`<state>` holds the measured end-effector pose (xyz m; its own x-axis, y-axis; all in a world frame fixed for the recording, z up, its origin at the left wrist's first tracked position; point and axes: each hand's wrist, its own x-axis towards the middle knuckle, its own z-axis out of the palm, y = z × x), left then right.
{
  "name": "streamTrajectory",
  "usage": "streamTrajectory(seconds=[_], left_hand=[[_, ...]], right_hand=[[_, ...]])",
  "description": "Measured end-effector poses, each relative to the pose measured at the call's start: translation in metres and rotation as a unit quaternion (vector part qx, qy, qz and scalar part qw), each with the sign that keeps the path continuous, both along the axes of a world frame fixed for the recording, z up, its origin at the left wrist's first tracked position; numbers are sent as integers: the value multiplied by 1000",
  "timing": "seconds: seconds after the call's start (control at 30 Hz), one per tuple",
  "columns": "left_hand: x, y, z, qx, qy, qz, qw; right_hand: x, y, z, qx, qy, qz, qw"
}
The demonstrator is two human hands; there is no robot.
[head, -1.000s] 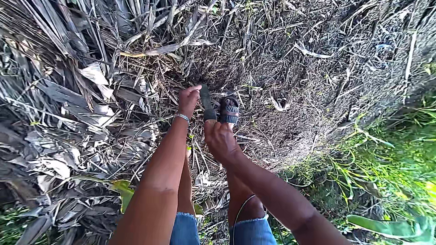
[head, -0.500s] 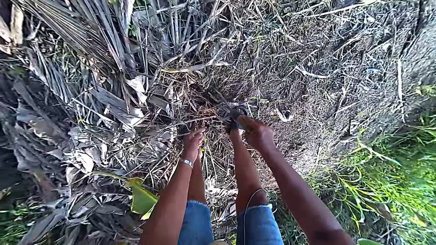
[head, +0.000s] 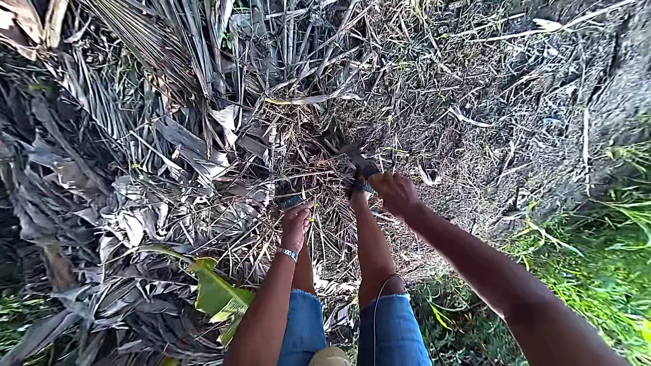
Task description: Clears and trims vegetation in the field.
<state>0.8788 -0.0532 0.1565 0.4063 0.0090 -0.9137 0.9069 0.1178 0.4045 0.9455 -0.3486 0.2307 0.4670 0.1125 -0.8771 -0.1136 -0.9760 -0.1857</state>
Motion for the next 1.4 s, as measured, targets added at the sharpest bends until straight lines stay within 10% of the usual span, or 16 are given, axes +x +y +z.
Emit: streamTrajectory(seconds=[0.3, 0.47, 0.6, 0.73, 0.9, 1.2, 1.27, 1.4], left_hand=[[1, 31, 14, -19, -8, 23, 1000], [0, 47, 22, -27, -4, 28, 999], [8, 55, 48, -50, 12, 35, 998], [46, 58, 103, -151, 2, 76, 986], [103, 40, 157, -304, -65, 41, 950], [169, -19, 139, -291, -91, 48, 951], [182, -32, 140, -276, -93, 78, 954], [228, -67, 172, -290, -122, 130, 940]], right_hand=[[-30, 2, 30, -64, -29, -267, 961], [-28, 36, -55, 10, -51, -672, 738], [-21, 71, -15, -65, 12, -359, 931], [-19, 77, 33, -91, -14, -341, 936], [5, 44, 65, 24, -155, -580, 800], [224, -10, -68, 15, -152, -769, 621], [267, 48, -82, 61, -97, -751, 650], [305, 138, -74, 303, 29, -458, 835]])
